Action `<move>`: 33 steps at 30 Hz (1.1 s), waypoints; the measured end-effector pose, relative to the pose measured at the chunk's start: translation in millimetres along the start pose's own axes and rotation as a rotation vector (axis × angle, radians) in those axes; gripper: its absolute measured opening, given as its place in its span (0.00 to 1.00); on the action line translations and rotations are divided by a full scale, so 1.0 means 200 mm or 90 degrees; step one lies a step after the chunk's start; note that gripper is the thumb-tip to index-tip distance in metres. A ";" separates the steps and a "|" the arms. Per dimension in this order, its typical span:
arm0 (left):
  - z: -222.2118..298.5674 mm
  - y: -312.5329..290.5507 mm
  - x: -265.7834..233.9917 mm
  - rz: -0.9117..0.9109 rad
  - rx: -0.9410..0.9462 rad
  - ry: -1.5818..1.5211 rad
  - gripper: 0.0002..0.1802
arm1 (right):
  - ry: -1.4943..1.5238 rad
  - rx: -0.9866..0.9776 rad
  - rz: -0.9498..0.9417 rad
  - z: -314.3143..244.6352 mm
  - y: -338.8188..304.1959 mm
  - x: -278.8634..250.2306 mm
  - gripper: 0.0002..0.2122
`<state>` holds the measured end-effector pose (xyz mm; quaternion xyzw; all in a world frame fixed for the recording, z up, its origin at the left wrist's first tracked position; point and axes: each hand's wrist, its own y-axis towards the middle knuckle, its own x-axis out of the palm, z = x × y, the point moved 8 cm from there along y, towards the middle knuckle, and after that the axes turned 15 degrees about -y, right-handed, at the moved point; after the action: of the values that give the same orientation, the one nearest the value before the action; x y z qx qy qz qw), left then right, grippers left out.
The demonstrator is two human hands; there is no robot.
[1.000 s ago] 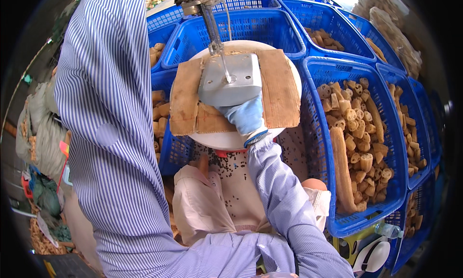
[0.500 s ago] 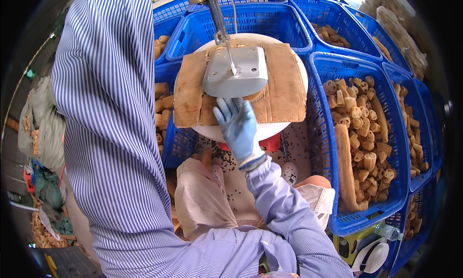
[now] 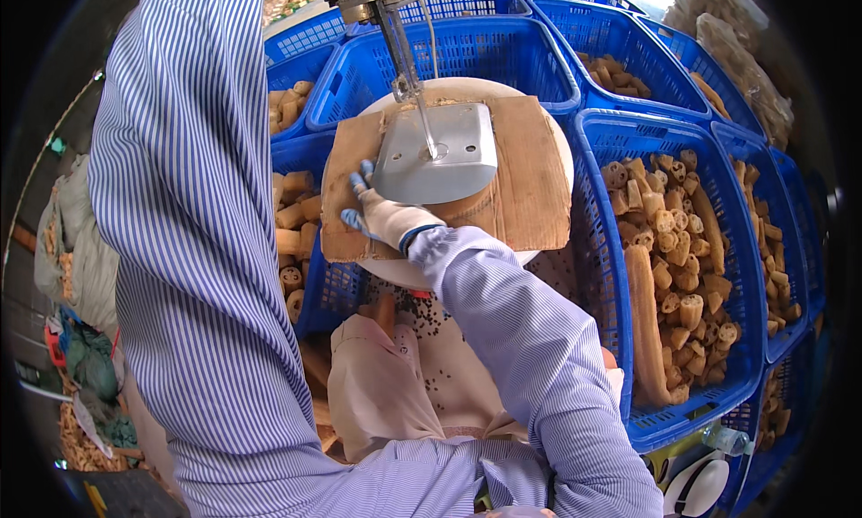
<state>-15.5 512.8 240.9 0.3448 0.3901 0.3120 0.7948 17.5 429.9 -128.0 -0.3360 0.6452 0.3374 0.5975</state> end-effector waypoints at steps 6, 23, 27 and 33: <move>-0.03 0.05 0.00 0.011 -0.005 0.008 0.35 | 0.195 0.050 -0.026 0.34 -0.22 -0.05 0.31; -0.05 0.20 0.06 0.021 -0.003 0.004 0.37 | -0.064 0.498 -0.112 1.67 -0.67 -0.09 0.27; -0.04 0.23 0.04 0.026 0.004 0.000 0.37 | -0.078 0.732 -0.139 2.00 -1.26 -0.03 0.32; 0.16 0.33 -0.13 0.071 0.060 -0.008 0.38 | 0.187 0.790 0.004 2.26 -2.07 0.25 0.13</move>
<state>-16.9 521.4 317.2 0.4049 0.3796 0.3351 0.7613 606.5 579.6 -219.1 0.0317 0.7968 -0.1470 0.5852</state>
